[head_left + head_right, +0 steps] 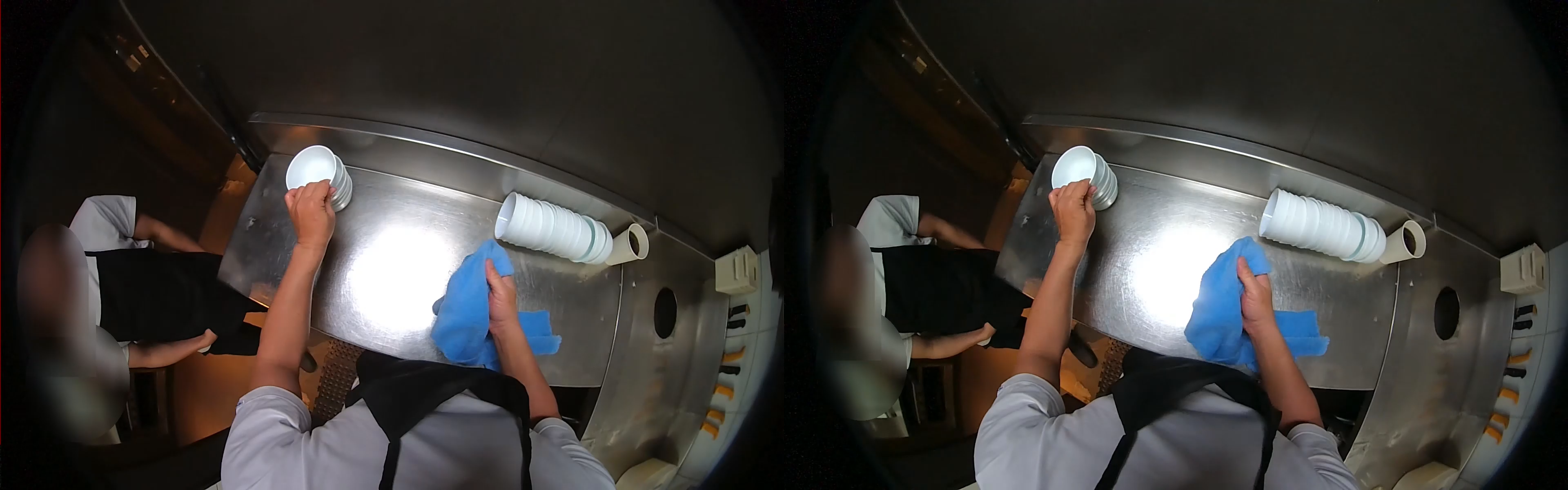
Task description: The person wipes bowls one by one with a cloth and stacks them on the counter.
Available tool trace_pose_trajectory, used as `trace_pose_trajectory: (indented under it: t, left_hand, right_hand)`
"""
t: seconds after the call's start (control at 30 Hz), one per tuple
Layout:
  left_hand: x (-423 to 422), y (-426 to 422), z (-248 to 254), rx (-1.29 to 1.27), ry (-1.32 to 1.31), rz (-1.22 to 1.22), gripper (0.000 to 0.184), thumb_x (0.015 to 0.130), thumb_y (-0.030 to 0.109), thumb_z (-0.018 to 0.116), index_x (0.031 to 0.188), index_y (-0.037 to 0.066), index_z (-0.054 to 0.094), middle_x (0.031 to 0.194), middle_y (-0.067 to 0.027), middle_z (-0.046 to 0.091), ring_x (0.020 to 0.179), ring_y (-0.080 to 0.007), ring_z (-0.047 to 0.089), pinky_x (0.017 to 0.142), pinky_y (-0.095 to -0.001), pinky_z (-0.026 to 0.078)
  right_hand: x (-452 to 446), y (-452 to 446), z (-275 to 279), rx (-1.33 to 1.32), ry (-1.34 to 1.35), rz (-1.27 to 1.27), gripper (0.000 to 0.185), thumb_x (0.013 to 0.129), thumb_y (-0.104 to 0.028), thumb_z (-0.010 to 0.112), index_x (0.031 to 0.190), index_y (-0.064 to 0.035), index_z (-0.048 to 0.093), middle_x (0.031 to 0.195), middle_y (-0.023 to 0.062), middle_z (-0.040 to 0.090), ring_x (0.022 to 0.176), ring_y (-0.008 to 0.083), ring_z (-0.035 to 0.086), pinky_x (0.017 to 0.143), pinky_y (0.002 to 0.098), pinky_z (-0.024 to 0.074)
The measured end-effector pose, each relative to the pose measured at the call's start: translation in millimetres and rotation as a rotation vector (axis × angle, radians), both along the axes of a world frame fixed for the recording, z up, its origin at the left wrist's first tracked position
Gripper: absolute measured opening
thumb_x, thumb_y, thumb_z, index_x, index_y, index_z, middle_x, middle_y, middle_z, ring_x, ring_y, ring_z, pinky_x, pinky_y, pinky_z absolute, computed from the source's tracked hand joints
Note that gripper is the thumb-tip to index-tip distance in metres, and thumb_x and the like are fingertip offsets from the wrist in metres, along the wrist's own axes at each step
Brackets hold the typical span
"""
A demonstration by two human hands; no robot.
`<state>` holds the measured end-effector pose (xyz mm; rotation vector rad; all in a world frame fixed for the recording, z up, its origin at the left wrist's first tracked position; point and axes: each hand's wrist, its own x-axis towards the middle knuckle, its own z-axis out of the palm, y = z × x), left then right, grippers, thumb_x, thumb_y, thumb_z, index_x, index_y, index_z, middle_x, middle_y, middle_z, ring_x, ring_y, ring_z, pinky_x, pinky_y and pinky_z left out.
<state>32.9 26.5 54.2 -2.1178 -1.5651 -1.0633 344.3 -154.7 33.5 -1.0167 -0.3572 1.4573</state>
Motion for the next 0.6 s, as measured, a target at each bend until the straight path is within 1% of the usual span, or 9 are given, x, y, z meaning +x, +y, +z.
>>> trace_pose_trajectory:
  t: [0.13, 0.23, 0.27, 0.33, 0.37, 0.4, 0.43, 0.5, 0.6]
  left_hand:
    - [-0.4, 3.0, -14.5, -0.235, 0.043, 0.048, 0.016, 0.084, 0.015, 0.067, 0.098, 0.009, 0.069, 0.091, -0.0093, 0.068, 0.089, -0.0255, 0.062, 0.09, -0.0398, 0.038]
    - [35.2, -6.8, 3.2, 0.14, 0.089, 0.104, 0.028, 0.085, 0.017, 0.066, 0.112, 0.008, 0.066, 0.104, -0.0169, 0.066, 0.097, -0.0305, 0.062, 0.099, -0.0401, 0.036]
    - [50.5, -12.7, 7.1, 0.096, 0.012, 0.046, 0.036, 0.086, 0.018, 0.067, 0.12, 0.007, 0.063, 0.112, -0.0204, 0.063, 0.105, -0.0337, 0.06, 0.102, -0.041, 0.037]
    - [97.2, -22.7, -13.3, -0.056, -0.349, -0.26, 0.036, 0.085, 0.017, 0.067, 0.118, 0.005, 0.063, 0.112, -0.0183, 0.064, 0.105, -0.0337, 0.061, 0.096, -0.0415, 0.043]
    - [122.0, -35.7, -21.5, -0.321, -0.374, -0.356, 0.037, 0.085, 0.018, 0.069, 0.118, 0.003, 0.063, 0.115, -0.0161, 0.065, 0.107, -0.0322, 0.061, 0.09, -0.0399, 0.048]
    - [149.9, -44.6, -32.8, -0.654, -0.502, -0.521, 0.041, 0.084, 0.02, 0.072, 0.121, 0.004, 0.062, 0.117, -0.0142, 0.066, 0.105, -0.0278, 0.063, 0.087, -0.0384, 0.05]
    - [176.0, -57.5, -22.9, -0.874, -0.56, -0.645, 0.04, 0.085, 0.019, 0.072, 0.122, 0.005, 0.063, 0.115, -0.0137, 0.067, 0.099, -0.0238, 0.065, 0.083, -0.037, 0.052]
    - [223.8, -62.1, -51.4, -0.725, -0.591, -0.819, 0.036, 0.088, 0.018, 0.068, 0.121, 0.006, 0.063, 0.11, -0.014, 0.069, 0.092, -0.0216, 0.065, 0.08, -0.0343, 0.051]
    - [263.5, -51.8, -70.1, -1.07, -0.549, -0.778, 0.032, 0.092, 0.019, 0.062, 0.121, 0.005, 0.063, 0.102, -0.0143, 0.069, 0.092, -0.0212, 0.063, 0.079, -0.0307, 0.049]
  right_hand:
    - [0.1, -9.2, 2.9, -0.003, 0.016, -0.016, 0.04, 0.099, -0.03, 0.056, 0.128, -0.003, 0.051, 0.114, 0.0083, 0.061, 0.1, 0.0179, 0.06, 0.087, 0.0331, 0.0516]
    - [12.8, -20.9, -2.3, -0.066, 0.039, -0.04, 0.04, 0.1, -0.033, 0.054, 0.126, -0.003, 0.052, 0.112, 0.0084, 0.062, 0.098, 0.0179, 0.061, 0.086, 0.0335, 0.0523]
    - [16.4, -22.9, -5.2, -0.092, 0.047, -0.045, 0.04, 0.1, -0.035, 0.054, 0.125, -0.0029, 0.052, 0.111, 0.0083, 0.062, 0.097, 0.0179, 0.061, 0.085, 0.0336, 0.0526]
    - [19.0, -24.6, -8.4, -0.109, 0.069, -0.056, 0.041, 0.1, -0.037, 0.053, 0.124, -0.0028, 0.053, 0.111, 0.0083, 0.062, 0.095, 0.0178, 0.062, 0.084, 0.0336, 0.0528]
    - [19.4, -25.3, -9.2, -0.103, 0.083, -0.066, 0.042, 0.1, -0.037, 0.052, 0.124, -0.0027, 0.053, 0.111, 0.0083, 0.062, 0.095, 0.0177, 0.062, 0.084, 0.0335, 0.0529]
    - [19.6, -26.6, -10.2, -0.098, 0.096, -0.075, 0.042, 0.1, -0.038, 0.052, 0.124, -0.0027, 0.053, 0.111, 0.0084, 0.062, 0.095, 0.0177, 0.062, 0.084, 0.0334, 0.0529]
    - [19.7, -27.3, -12.7, -0.078, 0.106, -0.087, 0.043, 0.1, -0.038, 0.052, 0.123, -0.0026, 0.053, 0.111, 0.0083, 0.062, 0.096, 0.0176, 0.062, 0.084, 0.0335, 0.053]
    - [21.4, -26.9, -19.0, -0.033, 0.123, -0.112, 0.043, 0.1, -0.039, 0.052, 0.123, -0.0025, 0.054, 0.111, 0.0082, 0.062, 0.097, 0.0175, 0.062, 0.085, 0.0337, 0.053]
    - [28.2, -28.6, -23.3, -0.03, 0.069, -0.149, 0.044, 0.1, -0.04, 0.052, 0.123, -0.0021, 0.054, 0.112, 0.0085, 0.062, 0.099, 0.0176, 0.062, 0.085, 0.0345, 0.0532]
